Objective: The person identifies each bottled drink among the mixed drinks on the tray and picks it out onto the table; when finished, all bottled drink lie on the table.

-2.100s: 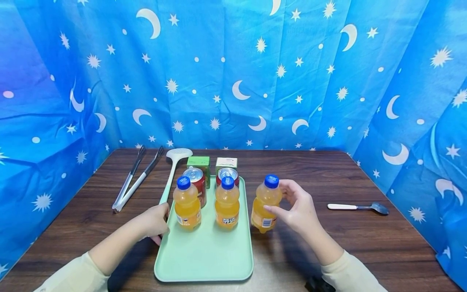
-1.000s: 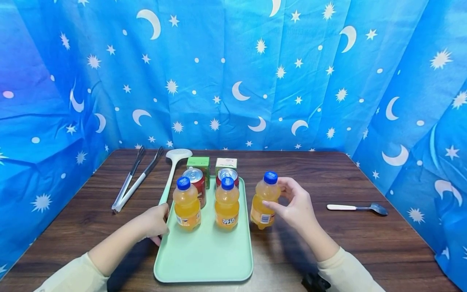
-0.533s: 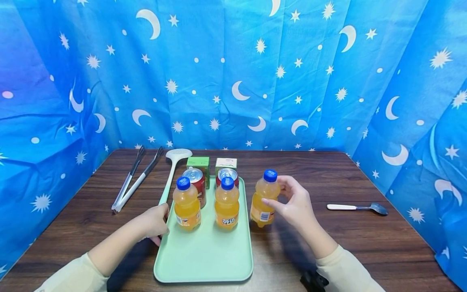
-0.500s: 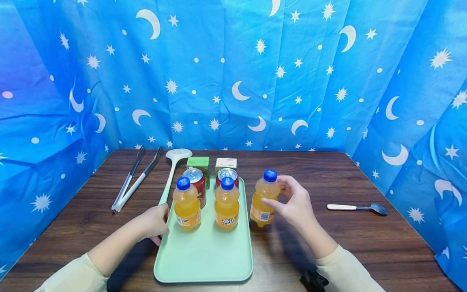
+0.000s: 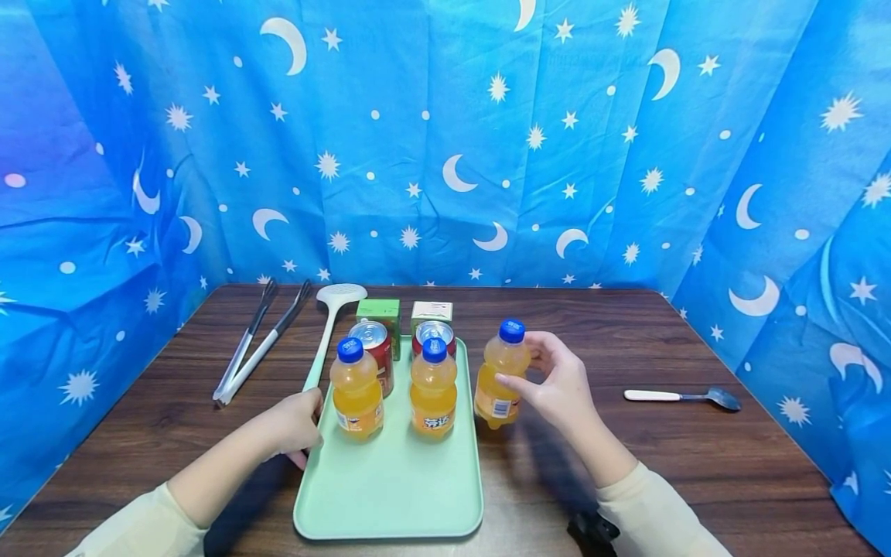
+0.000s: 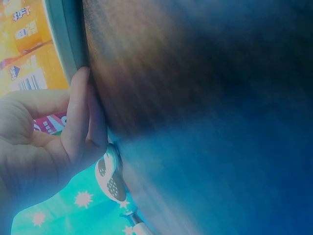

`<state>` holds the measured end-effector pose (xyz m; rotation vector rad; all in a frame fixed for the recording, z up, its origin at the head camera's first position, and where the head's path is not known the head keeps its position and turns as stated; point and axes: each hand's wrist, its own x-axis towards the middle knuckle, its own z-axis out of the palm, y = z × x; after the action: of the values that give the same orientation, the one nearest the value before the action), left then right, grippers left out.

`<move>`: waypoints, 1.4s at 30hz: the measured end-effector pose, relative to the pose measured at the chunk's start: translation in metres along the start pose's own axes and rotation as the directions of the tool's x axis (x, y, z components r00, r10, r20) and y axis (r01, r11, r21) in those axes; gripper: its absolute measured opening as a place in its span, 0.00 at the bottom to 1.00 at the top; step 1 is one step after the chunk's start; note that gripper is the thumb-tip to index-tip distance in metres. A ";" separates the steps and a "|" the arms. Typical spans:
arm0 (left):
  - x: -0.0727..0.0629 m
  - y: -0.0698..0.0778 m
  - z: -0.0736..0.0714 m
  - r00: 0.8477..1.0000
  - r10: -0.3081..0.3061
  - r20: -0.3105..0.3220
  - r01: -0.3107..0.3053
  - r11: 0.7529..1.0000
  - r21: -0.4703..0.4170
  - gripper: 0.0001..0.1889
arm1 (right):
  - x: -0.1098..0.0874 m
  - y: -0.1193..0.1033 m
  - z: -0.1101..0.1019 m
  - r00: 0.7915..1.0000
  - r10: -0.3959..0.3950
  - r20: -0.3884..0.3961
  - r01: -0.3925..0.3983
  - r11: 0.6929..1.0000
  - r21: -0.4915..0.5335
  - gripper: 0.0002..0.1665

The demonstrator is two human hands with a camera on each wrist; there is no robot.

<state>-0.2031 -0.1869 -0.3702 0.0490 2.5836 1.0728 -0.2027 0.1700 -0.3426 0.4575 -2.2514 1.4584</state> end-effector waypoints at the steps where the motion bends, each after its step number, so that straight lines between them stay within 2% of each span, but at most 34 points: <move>1: 0.000 0.000 0.000 1.000 0.001 0.000 -0.001 1.000 -0.001 0.18 | 0.000 -0.005 0.000 1.000 -0.002 0.001 0.002 1.000 -0.004 0.29; 7: 0.000 0.000 -0.001 1.000 -0.001 0.004 0.001 1.000 -0.002 0.18 | 0.000 -0.024 0.000 1.000 -0.008 -0.001 0.008 0.999 -0.041 0.26; 13: 0.000 0.000 -0.002 1.000 -0.002 0.001 0.002 1.000 -0.003 0.18 | 0.005 -0.003 0.001 1.000 0.028 -0.011 -0.029 0.999 -0.032 0.28; 17: -0.001 0.000 -0.002 1.000 0.000 -0.005 0.000 1.000 0.002 0.18 | 0.007 0.006 0.001 1.000 0.011 -0.018 -0.011 1.000 -0.023 0.29; 24: -0.001 0.001 -0.002 1.000 -0.014 0.000 0.014 1.000 0.007 0.18 | 0.009 0.009 0.002 1.000 -0.009 -0.025 0.008 0.999 -0.037 0.30; 42: 0.002 -0.003 0.001 1.000 -0.006 -0.006 0.006 1.000 0.004 0.18 | 0.016 0.011 0.004 0.999 0.024 -0.047 -0.028 0.997 -0.075 0.31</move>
<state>-0.2044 -0.1880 -0.3730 0.0382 2.5895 1.0677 -0.2221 0.1703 -0.3443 0.3688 -2.2747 1.3768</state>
